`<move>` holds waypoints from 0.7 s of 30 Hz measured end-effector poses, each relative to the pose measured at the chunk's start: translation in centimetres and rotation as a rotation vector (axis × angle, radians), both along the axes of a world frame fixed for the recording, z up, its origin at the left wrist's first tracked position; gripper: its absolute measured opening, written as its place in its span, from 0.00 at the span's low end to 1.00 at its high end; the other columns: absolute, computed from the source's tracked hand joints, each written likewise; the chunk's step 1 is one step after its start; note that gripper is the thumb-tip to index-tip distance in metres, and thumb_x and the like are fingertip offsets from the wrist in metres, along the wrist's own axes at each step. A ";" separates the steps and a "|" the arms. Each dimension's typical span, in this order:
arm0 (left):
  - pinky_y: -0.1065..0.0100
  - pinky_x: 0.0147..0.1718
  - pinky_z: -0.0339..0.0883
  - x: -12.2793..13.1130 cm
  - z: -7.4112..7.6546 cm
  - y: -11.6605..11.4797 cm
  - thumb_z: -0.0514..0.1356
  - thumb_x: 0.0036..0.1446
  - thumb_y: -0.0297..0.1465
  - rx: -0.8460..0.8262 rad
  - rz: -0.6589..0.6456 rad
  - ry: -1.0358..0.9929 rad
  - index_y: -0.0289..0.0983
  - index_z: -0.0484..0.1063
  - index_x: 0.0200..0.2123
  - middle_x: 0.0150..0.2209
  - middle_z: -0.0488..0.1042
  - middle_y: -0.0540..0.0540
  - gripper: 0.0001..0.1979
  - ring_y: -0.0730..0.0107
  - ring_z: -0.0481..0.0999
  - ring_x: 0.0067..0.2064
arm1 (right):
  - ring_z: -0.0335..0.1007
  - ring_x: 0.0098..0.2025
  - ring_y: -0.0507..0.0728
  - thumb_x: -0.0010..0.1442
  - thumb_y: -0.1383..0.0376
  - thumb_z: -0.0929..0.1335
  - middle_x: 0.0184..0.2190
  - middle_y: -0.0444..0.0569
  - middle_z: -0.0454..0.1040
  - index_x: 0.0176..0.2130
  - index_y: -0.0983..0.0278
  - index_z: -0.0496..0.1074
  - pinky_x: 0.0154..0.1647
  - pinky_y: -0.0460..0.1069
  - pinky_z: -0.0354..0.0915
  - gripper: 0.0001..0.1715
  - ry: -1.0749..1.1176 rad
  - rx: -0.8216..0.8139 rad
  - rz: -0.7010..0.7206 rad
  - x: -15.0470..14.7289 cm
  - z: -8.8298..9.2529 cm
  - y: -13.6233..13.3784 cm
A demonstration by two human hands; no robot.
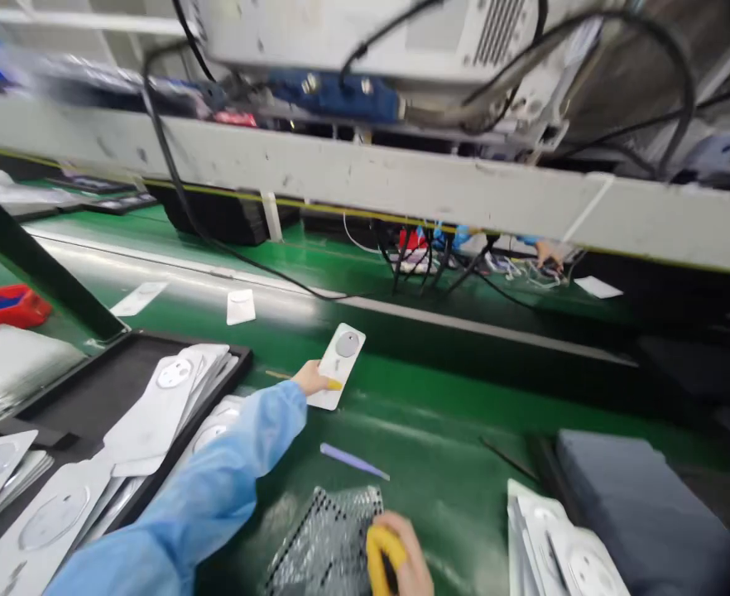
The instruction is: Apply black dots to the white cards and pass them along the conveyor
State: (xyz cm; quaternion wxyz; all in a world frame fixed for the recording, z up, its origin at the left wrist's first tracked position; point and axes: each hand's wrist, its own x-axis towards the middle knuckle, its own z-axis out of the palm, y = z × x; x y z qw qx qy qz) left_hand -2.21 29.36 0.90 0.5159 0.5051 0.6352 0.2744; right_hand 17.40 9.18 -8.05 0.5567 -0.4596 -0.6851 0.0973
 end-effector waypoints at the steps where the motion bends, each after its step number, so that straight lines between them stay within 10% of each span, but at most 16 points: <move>1: 0.58 0.40 0.74 -0.4 -0.6 -2.9 0.61 0.60 0.34 -0.020 -0.032 -0.070 0.33 0.71 0.47 0.44 0.75 0.42 0.14 0.63 0.77 0.42 | 0.78 0.34 0.55 0.64 0.71 0.61 0.34 0.52 0.78 0.44 0.62 0.71 0.33 0.45 0.76 0.13 0.003 0.002 -0.020 0.1 0.8 -0.4; 8: 0.60 0.36 0.77 1.9 0.6 -21.2 0.69 0.46 0.32 -0.113 -0.137 -0.451 0.35 0.77 0.37 0.36 0.82 0.41 0.14 0.54 0.82 0.38 | 0.73 0.44 0.57 0.59 0.76 0.67 0.40 0.53 0.75 0.47 0.63 0.70 0.47 0.55 0.73 0.16 -0.043 0.006 0.038 -0.9 6.7 -1.3; 14: 0.63 0.45 0.74 4.6 1.3 -24.9 0.67 0.47 0.25 0.163 0.035 -0.459 0.38 0.73 0.50 0.48 0.78 0.42 0.24 0.55 0.79 0.47 | 0.73 0.45 0.57 0.58 0.77 0.67 0.43 0.54 0.76 0.49 0.64 0.70 0.54 0.60 0.68 0.20 -0.137 -0.004 0.101 -1.4 7.6 -2.9; 21: 0.69 0.36 0.74 3.6 0.7 -25.8 0.63 0.54 0.28 0.289 0.132 -0.342 0.39 0.78 0.45 0.40 0.81 0.46 0.14 0.61 0.80 0.37 | 0.75 0.44 0.56 0.60 0.74 0.66 0.42 0.52 0.78 0.51 0.60 0.69 0.53 0.59 0.69 0.21 -0.230 -0.010 0.073 -1.0 9.0 -3.4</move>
